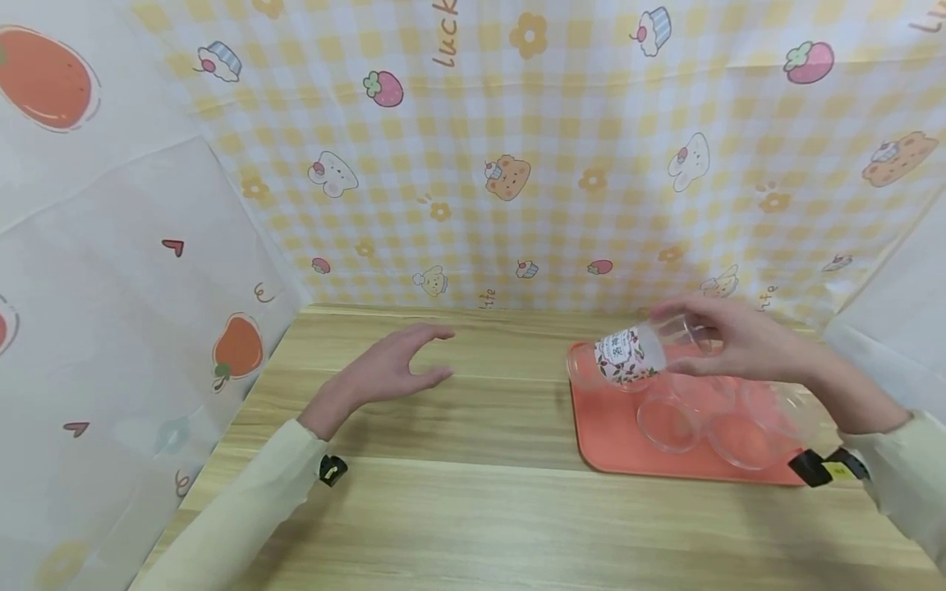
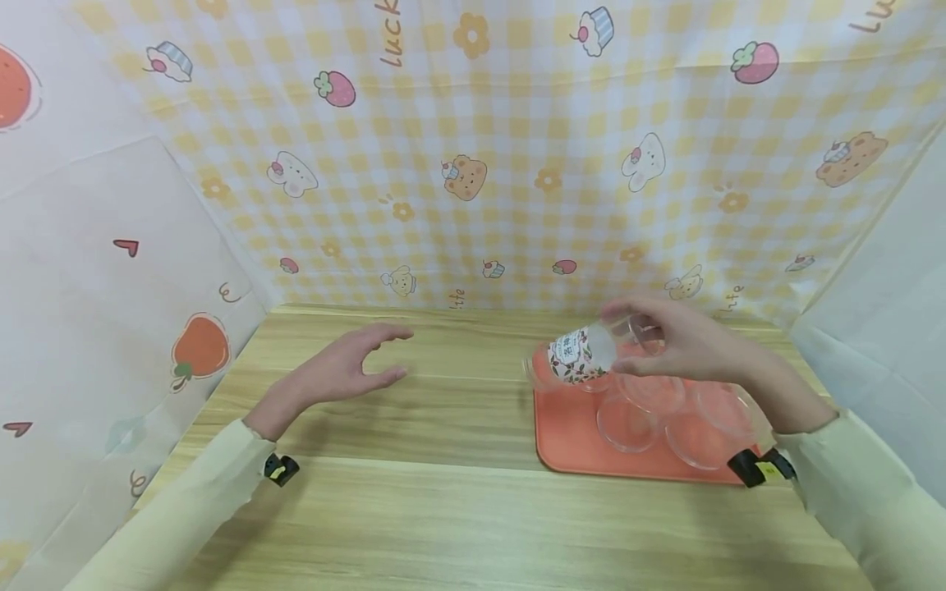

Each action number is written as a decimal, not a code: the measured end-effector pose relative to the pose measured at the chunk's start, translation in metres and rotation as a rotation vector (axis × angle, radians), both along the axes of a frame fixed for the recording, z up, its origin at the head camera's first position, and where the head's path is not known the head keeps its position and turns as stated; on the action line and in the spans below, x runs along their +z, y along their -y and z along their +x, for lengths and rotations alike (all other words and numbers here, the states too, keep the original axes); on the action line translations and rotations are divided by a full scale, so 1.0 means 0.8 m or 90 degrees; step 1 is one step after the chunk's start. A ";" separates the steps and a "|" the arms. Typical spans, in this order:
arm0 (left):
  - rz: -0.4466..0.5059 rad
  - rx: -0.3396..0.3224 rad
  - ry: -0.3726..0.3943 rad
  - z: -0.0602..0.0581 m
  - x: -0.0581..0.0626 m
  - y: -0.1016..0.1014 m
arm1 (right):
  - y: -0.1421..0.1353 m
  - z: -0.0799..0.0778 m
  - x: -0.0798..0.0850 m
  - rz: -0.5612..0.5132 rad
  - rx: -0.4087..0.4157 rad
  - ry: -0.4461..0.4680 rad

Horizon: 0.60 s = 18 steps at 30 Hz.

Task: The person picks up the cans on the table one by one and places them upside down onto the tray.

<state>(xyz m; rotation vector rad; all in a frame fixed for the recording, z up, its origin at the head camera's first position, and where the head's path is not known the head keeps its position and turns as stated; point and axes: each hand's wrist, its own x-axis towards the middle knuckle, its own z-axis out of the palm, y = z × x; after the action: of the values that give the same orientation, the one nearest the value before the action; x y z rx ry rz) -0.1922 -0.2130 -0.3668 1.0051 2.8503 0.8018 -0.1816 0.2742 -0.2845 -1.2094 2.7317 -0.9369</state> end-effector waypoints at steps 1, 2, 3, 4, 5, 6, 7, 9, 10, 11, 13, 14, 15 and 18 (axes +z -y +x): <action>-0.011 0.004 -0.002 0.001 0.000 0.001 | 0.001 -0.001 0.001 0.008 0.003 0.003; -0.021 0.009 -0.003 0.001 0.000 0.001 | 0.001 -0.001 0.002 0.015 0.006 0.006; -0.030 0.012 -0.005 0.002 0.000 0.001 | 0.002 -0.002 0.003 0.023 0.008 0.011; -0.037 0.016 -0.007 0.004 0.001 0.002 | 0.003 -0.002 0.004 0.030 0.008 0.016; -0.046 0.020 -0.008 0.004 0.001 0.002 | 0.004 -0.003 0.005 0.037 0.009 0.020; -0.053 0.023 -0.009 0.005 0.002 0.003 | 0.004 -0.004 0.006 0.044 0.010 0.024; -0.062 0.027 -0.012 0.005 0.002 0.004 | 0.005 -0.004 0.007 0.051 0.011 0.029; -0.070 0.031 -0.017 0.005 0.003 0.005 | 0.007 -0.006 0.008 0.061 0.019 0.034; -0.073 0.033 -0.019 0.005 0.003 0.006 | 0.008 -0.008 0.009 0.063 0.025 0.036; -0.077 0.035 -0.021 0.004 0.002 0.006 | 0.009 -0.009 0.010 0.066 0.031 0.038; -0.080 0.033 -0.029 0.003 0.003 0.007 | 0.012 -0.012 0.011 0.070 0.045 0.041; -0.081 0.031 -0.033 0.003 0.003 0.008 | 0.014 -0.014 0.012 0.071 0.052 0.043; -0.083 0.030 -0.036 0.002 0.003 0.008 | 0.016 -0.015 0.013 0.076 0.057 0.043; -0.086 0.023 -0.052 0.003 0.003 0.009 | 0.020 -0.018 0.014 0.100 0.060 0.037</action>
<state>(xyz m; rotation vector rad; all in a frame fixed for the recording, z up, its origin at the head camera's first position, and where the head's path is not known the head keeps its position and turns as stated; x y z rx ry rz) -0.1901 -0.2198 -0.3644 0.9930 2.9516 0.5731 -0.1956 0.2580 -0.2730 -1.2499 2.6206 -0.7216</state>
